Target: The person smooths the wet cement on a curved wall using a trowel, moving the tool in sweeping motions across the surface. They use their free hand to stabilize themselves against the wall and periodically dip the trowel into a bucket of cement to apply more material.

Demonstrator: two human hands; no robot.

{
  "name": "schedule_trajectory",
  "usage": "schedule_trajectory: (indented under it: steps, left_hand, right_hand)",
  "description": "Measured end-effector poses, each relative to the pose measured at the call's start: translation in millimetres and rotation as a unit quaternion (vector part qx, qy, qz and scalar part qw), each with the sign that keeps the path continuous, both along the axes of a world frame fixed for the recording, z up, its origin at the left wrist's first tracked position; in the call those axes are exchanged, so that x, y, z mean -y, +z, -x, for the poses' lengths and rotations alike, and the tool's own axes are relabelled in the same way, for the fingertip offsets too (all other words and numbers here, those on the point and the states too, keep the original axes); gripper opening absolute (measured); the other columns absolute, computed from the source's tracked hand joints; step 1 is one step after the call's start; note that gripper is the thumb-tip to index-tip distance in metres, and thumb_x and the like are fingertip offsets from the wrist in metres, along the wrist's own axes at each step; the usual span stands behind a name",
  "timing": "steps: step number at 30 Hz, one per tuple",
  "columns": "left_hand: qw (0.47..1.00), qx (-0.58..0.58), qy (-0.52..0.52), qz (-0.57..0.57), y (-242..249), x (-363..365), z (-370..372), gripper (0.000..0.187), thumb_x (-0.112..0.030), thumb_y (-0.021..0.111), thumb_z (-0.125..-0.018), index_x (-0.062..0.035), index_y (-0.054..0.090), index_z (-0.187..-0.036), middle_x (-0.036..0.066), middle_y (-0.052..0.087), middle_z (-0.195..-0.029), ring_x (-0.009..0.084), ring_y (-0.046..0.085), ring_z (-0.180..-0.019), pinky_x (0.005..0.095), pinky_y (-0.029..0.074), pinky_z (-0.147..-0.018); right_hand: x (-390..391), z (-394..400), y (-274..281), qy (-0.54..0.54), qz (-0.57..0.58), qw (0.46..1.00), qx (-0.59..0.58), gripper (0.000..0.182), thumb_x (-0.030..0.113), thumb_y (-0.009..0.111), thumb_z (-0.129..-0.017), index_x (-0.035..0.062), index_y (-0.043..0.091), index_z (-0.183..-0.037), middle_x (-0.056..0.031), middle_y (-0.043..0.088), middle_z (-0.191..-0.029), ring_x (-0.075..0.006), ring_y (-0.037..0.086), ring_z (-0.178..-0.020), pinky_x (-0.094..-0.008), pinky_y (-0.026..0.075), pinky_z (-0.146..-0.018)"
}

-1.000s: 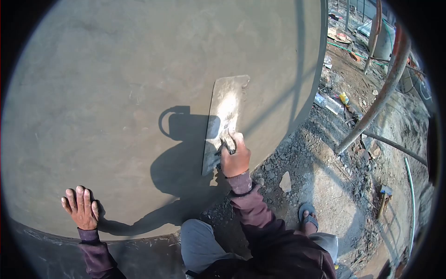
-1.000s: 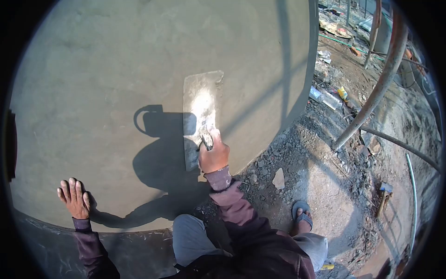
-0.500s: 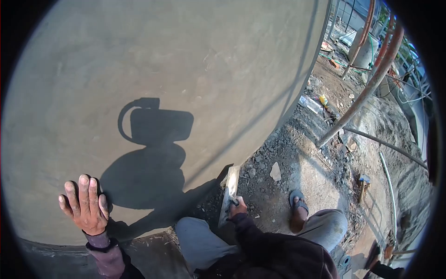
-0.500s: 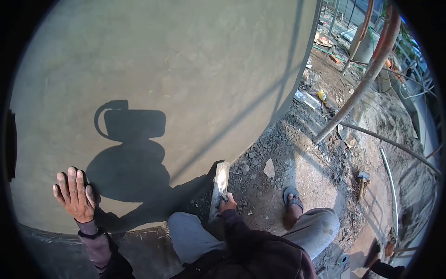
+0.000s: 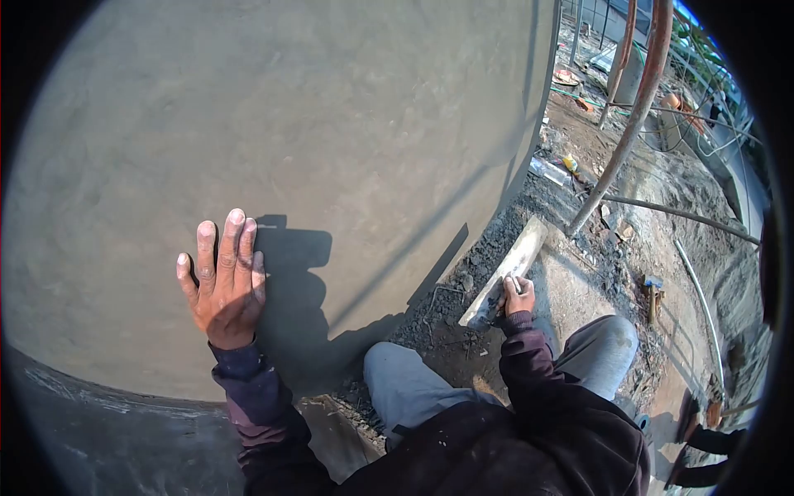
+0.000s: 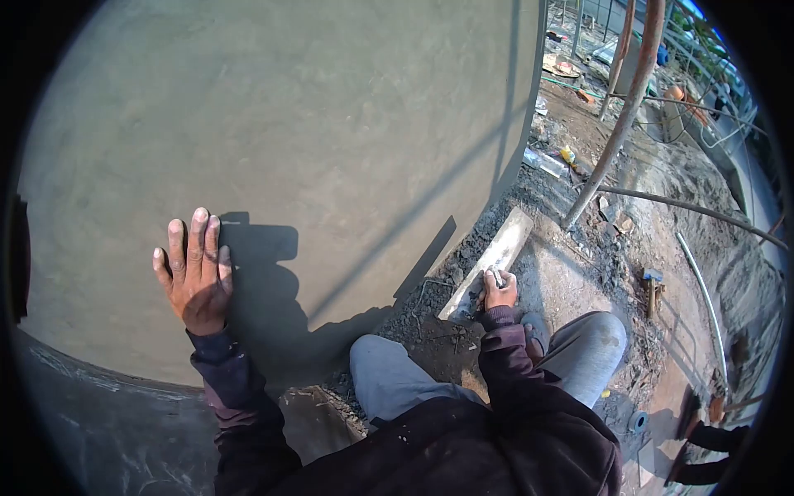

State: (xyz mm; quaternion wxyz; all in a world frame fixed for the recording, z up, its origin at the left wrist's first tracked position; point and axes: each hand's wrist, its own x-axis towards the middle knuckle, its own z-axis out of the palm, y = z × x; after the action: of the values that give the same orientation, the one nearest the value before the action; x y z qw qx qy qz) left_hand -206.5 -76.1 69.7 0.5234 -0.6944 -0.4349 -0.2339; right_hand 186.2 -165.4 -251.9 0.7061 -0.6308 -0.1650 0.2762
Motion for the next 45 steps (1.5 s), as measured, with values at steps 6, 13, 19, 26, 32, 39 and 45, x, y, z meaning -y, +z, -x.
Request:
schedule_trajectory:
  steps: [6, 13, 19, 26, 32, 39, 45]
  left_hand:
    - [0.999, -0.031, -0.018, -0.012, 1.8, -0.2, 1.8, 0.039, -0.028, 0.052, -0.09, -0.0263, 0.056, -0.128, -0.011, 0.043, -0.141, 0.0172, 0.036, -0.134, 0.0403, 0.018, -0.113]
    - [0.999, 0.03, -0.017, 0.018, 11.8, 7.6, 5.4, 0.042, -0.027, 0.051, -0.09, -0.0228, 0.053, -0.131, -0.006, 0.041, -0.144, 0.0253, 0.027, -0.139, 0.0434, 0.012, -0.113]
    - [0.998, 0.027, 0.026, -0.053, 9.0, -2.5, 16.5, 0.043, -0.034, 0.04, -0.096, -0.0218, 0.045, -0.137, -0.005, 0.038, -0.146, 0.0267, 0.023, -0.14, 0.0458, 0.007, -0.115]
    - [0.997, -0.004, 0.034, -0.075, 8.8, -3.8, 16.3, 0.047, -0.034, 0.034, -0.098, -0.0134, 0.043, -0.139, 0.004, 0.037, -0.146, 0.0324, 0.025, -0.139, 0.0468, 0.01, -0.113]
    - [0.995, 0.015, 0.017, -0.095, 5.3, -9.6, 17.0, 0.045, -0.035, 0.034, -0.097, -0.0169, 0.048, -0.135, 0.002, 0.04, -0.145, 0.0317, 0.026, -0.139, 0.0475, 0.008, -0.114]
    - [0.995, -0.003, 0.038, -0.088, 6.6, -3.8, 14.8, 0.047, -0.034, 0.033, -0.097, -0.0132, 0.043, -0.138, 0.004, 0.038, -0.146, 0.0327, 0.025, -0.139, 0.0472, 0.009, -0.114]
    - [0.997, 0.02, 0.022, -0.078, 3.0, -7.6, 16.1, 0.045, -0.034, 0.035, -0.097, -0.0173, 0.046, -0.137, 0.001, 0.039, -0.145, 0.0305, 0.024, -0.139, 0.0473, 0.008, -0.114]
  right_hand:
    - [-25.1, 64.8, 23.1, 0.122, -0.068, 0.988, 0.059, 0.029, 0.009, 0.06, -0.088, -0.0013, 0.053, -0.114, -0.0055, 0.058, -0.078, -0.0097, 0.052, -0.053, -0.0236, 0.043, -0.047]
    - [-116.7, 64.6, 193.5, 0.167, -0.28, 0.904, 0.278, 0.041, 0.006, 0.056, -0.088, -0.0018, 0.048, -0.127, -0.0059, 0.059, -0.083, -0.0085, 0.051, -0.053, -0.0232, 0.043, -0.05]
    - [-149.5, 68.8, 311.6, 0.299, -0.291, 0.884, 0.209, 0.045, 0.008, 0.059, -0.086, -0.0028, 0.048, -0.129, -0.0127, 0.065, -0.082, -0.0181, 0.06, -0.067, -0.0287, 0.049, -0.066]
    - [-136.1, 103.1, 132.4, 0.264, -0.268, 0.832, 0.408, 0.036, 0.004, 0.062, -0.082, -0.0054, 0.059, -0.117, -0.0267, 0.065, -0.098, -0.0325, 0.067, -0.091, -0.0315, 0.05, -0.08]
    - [-147.1, 86.9, 243.6, 0.235, -0.267, 0.899, 0.256, 0.034, 0.001, 0.06, -0.084, -0.0056, 0.057, -0.117, -0.0235, 0.066, -0.089, -0.0283, 0.065, -0.081, -0.0318, 0.05, -0.07]
    - [-153.8, 69.1, 132.9, 0.22, -0.307, 0.788, 0.486, 0.04, 0.001, 0.061, -0.084, -0.005, 0.055, -0.123, -0.0206, 0.068, -0.091, -0.0261, 0.069, -0.079, -0.0292, 0.051, -0.072]
    - [-139.1, 105.6, 250.6, 0.244, -0.294, 0.842, 0.38, 0.039, -0.001, 0.06, -0.084, -0.0046, 0.055, -0.123, -0.0214, 0.068, -0.089, -0.0208, 0.067, -0.073, -0.0272, 0.049, -0.067]
